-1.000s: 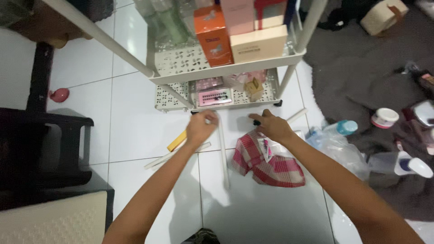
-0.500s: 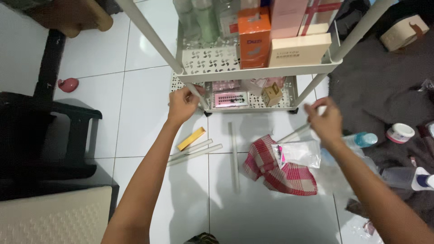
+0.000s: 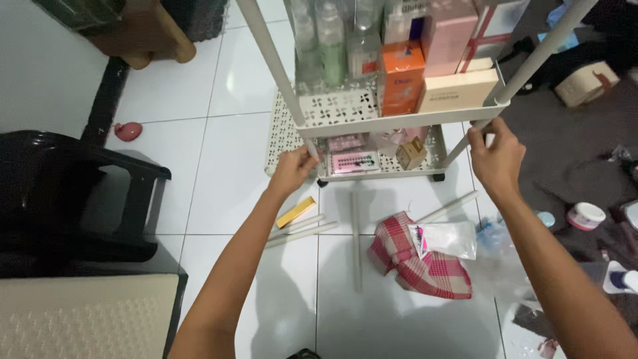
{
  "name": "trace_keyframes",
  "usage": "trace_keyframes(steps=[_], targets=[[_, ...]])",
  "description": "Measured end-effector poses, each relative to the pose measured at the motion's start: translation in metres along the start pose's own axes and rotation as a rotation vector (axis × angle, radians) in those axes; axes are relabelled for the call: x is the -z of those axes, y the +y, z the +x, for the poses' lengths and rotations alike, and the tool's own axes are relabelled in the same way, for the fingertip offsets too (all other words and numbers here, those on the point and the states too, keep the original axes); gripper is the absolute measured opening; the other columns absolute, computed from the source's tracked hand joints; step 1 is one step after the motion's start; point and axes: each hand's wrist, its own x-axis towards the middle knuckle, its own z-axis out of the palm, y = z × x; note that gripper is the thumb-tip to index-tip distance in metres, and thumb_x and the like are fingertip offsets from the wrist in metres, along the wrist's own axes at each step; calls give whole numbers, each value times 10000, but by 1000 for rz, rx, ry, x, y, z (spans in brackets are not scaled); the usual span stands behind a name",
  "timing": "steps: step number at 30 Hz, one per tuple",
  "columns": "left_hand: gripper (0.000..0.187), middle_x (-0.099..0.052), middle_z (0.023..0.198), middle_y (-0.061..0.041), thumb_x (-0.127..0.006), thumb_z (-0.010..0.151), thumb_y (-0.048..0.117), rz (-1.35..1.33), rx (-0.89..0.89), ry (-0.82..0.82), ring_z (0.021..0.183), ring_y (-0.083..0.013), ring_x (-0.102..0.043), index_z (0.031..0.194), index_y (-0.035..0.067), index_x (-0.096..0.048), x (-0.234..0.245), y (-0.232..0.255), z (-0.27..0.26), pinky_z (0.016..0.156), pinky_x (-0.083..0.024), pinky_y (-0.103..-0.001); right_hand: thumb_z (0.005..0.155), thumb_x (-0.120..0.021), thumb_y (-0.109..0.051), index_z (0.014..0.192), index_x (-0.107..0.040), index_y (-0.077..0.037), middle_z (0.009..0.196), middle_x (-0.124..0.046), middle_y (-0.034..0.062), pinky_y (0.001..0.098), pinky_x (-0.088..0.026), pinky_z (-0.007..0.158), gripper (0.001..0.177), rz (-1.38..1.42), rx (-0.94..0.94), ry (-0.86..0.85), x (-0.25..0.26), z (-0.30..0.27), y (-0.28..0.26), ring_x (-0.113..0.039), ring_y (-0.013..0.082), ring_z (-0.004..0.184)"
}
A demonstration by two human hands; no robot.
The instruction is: The person assembles a white plastic rolling cart by inserting vertical poles into the base and attaching perforated shelves. They wipe a small bottle with a cloth, then continue attaching wheels and shelves to the frame.
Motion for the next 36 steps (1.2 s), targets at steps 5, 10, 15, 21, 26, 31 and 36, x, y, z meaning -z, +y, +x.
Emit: trace_keyframes(steps=[5,10,15,21,26,31,36], targets=[[238,-784,930,-174,-724,914,144,44,1,-51,847,-243,-787,1109,8,-722,0,12,-15,767,-604,-367,1001,-683,-188,1165,-721,-9,1030,-764,173,453,-531,828,245,5,-18,-6,-9,25,10,-735,326,892],[256,-759,831,-199,-688,932,203,97,-70,-126,731,-304,-769,1099,11,-709,-8,25,-26,715,-606,-392,1007,-726,-225,1170,-713,1,1044,-745,216,452,-535,892,279,-11,30,0,-24,61,23,-726,358,955],[267,-731,812,-228,-648,959,210,163,-40,-148,723,-359,-739,1172,60,-704,-18,37,-27,708,-587,-422,958,-774,-236,1168,-713,-21,1052,-732,215,423,-540,872,306,27,-44,66,-41,94,24,-723,323,972],[284,-730,808,-220,-624,963,225,-6,-99,-143,707,-368,-736,1194,68,-678,-24,47,-37,661,-582,-425,984,-777,-145,1109,-670,-3,1036,-732,151,388,-543,742,217,94,137,258,-8,66,-12,-698,254,883],[277,-709,768,-198,-644,957,236,-22,-112,-130,693,-340,-737,1138,27,-652,-66,54,-36,654,-597,-418,1042,-700,-158,1188,-588,-37,1014,-657,49,272,-496,599,220,455,15,-61,20,-13,-75,-628,97,796],[163,-709,859,-202,-664,961,191,404,-590,118,760,-371,-708,980,37,-613,-110,55,-26,656,-558,-481,967,-757,-133,1339,-641,-52,946,-701,73,315,-523,696,399,281,332,-152,18,-51,-137,-648,149,799],[234,-704,753,-212,-659,935,216,143,-313,124,676,-387,-701,1056,16,-661,-137,77,-22,639,-560,-503,962,-761,-202,1192,-676,-36,904,-737,115,346,-542,688,297,155,299,-145,11,-41,-160,-736,206,801]])
